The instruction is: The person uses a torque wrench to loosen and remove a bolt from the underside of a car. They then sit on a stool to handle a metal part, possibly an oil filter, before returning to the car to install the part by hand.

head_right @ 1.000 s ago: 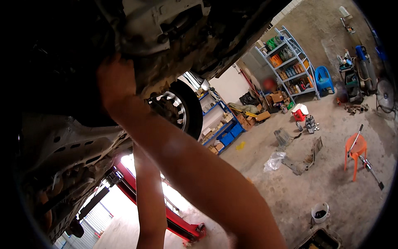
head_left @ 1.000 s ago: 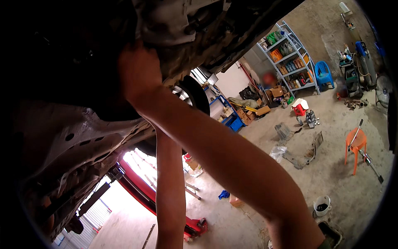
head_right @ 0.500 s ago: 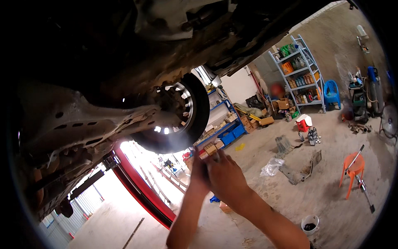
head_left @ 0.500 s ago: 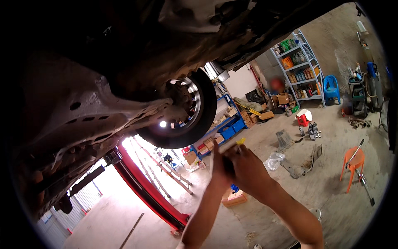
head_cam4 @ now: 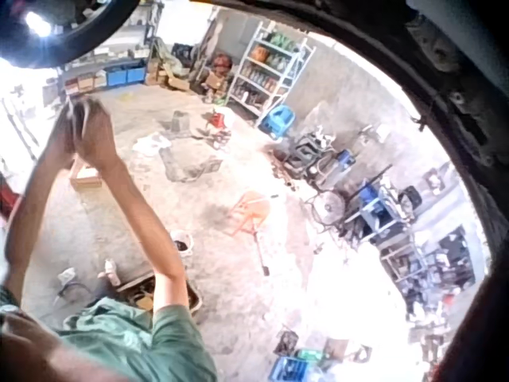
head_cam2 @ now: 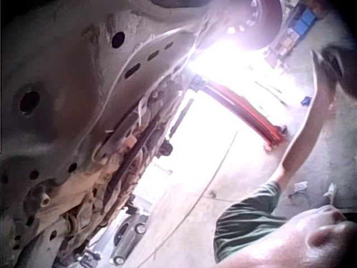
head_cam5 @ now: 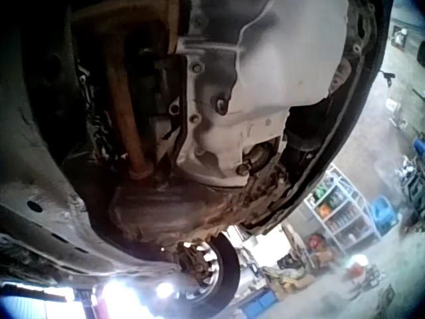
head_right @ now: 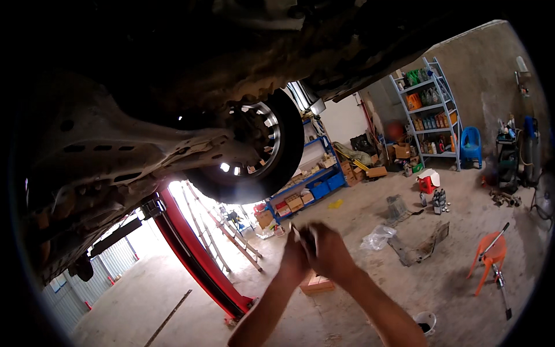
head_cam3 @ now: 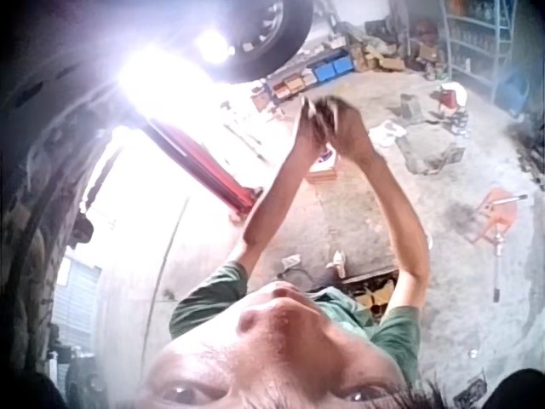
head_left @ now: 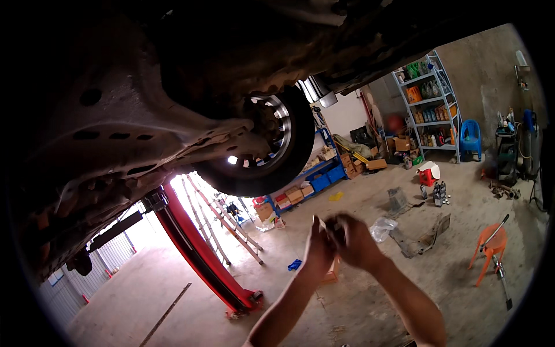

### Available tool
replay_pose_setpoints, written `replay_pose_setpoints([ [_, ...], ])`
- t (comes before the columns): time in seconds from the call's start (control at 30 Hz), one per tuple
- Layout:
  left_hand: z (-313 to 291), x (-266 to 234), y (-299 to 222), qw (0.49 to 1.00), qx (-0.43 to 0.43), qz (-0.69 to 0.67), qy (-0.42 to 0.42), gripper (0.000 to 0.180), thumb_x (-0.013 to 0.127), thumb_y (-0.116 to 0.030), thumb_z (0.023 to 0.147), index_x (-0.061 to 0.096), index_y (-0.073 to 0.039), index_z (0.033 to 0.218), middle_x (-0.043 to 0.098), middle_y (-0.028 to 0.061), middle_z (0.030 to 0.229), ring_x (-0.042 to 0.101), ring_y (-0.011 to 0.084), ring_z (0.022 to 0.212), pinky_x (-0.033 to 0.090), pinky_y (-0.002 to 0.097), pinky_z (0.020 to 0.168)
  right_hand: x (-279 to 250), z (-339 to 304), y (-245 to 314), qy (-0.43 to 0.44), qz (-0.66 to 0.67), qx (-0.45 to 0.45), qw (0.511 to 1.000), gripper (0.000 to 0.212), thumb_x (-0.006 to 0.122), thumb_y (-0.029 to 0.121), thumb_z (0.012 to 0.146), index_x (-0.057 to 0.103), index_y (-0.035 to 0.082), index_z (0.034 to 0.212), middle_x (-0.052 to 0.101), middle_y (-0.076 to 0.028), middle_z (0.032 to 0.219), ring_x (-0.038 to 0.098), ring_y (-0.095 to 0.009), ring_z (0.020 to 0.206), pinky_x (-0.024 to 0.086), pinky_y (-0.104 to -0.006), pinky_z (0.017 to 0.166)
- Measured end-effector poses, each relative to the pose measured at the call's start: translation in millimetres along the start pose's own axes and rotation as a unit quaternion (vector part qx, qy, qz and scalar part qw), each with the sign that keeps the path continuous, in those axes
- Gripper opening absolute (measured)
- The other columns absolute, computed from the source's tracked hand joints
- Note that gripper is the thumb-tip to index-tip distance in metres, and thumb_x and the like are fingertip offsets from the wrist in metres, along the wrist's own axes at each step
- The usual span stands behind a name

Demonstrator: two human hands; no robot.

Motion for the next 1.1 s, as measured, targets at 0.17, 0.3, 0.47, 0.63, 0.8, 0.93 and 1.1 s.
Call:
replay_pose_setpoints([
  [0.17,7,89,-151,0.891,0.394,0.215,0.072,0.039,0.049,-0.046,0.099,0.046,-0.017,0.074,0.039,-0.0063,0.057,0.034,0.0032,0.045,0.024,0.0227,0.041,-56,137,77,-0.202,0.109,-0.063,0.971,0.018,0.060,0.015,0.092,0.065,-0.002,0.095,0.067,-0.018,0.074,0.066,-0.027,0.061,0.049,-0.0342,0.057],
  [0.3,-33,157,-229,0.824,0.509,0.240,0.071,0.043,0.052,-0.052,0.096,0.048,-0.015,0.075,0.037,-0.0072,0.055,0.032,0.0024,0.044,0.024,0.0214,0.040,-63,190,108,-0.272,0.144,-0.174,0.935,0.020,0.059,0.012,0.090,0.067,-0.004,0.099,0.069,-0.017,0.079,0.064,-0.020,0.069,0.049,-0.0311,0.062],
  [0.47,-26,165,-254,0.792,0.553,0.254,0.038,0.045,0.050,-0.055,0.095,0.044,-0.017,0.074,0.031,-0.0075,0.055,0.029,0.0034,0.045,0.021,0.0226,0.041,-50,212,106,-0.269,0.141,-0.197,0.932,0.024,0.059,0.010,0.090,0.067,-0.005,0.107,0.070,-0.014,0.081,0.062,-0.011,0.067,0.048,-0.0262,0.062],
  [0.63,-23,163,-258,0.763,0.596,0.250,0.015,0.052,0.053,-0.047,0.097,0.049,-0.006,0.066,0.044,-0.0041,0.056,0.038,0.0031,0.049,0.029,0.0242,0.043,-52,205,109,-0.268,0.139,-0.152,0.941,0.020,0.059,0.009,0.090,0.067,-0.006,0.101,0.069,-0.012,0.079,0.062,-0.012,0.068,0.048,-0.0260,0.062],
  [0.8,-18,164,-257,0.755,0.610,0.241,0.008,0.051,0.054,-0.047,0.097,0.057,-0.002,0.073,0.047,-0.0042,0.058,0.040,0.0037,0.051,0.030,0.0247,0.045,-46,209,114,-0.258,0.253,-0.133,0.923,0.018,0.059,0.010,0.092,0.067,-0.005,0.099,0.070,-0.010,0.082,0.063,-0.012,0.068,0.050,-0.0257,0.062],
  [0.93,-20,161,-259,0.771,0.590,0.235,0.042,0.051,0.055,-0.047,0.097,0.062,0.000,0.079,0.050,-0.0041,0.059,0.040,0.0043,0.051,0.030,0.0244,0.045,-32,203,111,-0.201,0.518,0.003,0.832,0.020,0.060,0.014,0.094,0.065,-0.003,0.103,0.069,-0.007,0.090,0.063,-0.012,0.075,0.051,-0.0244,0.065],
  [1.1,-24,165,-254,0.776,0.586,0.230,0.047,0.050,0.055,-0.047,0.097,0.062,-0.001,0.079,0.050,-0.0043,0.059,0.041,0.0041,0.051,0.030,0.0235,0.045,-26,199,112,-0.152,0.632,0.088,0.754,0.017,0.058,0.015,0.096,0.063,0.000,0.104,0.067,-0.006,0.096,0.062,-0.013,0.086,0.051,-0.0242,0.072],
])
Point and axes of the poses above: each hand's wrist, its own z-axis towards the middle knuckle, its own x-axis out of the palm, y = z × x, the point moved 4 cm from there along z, towards the middle knuckle
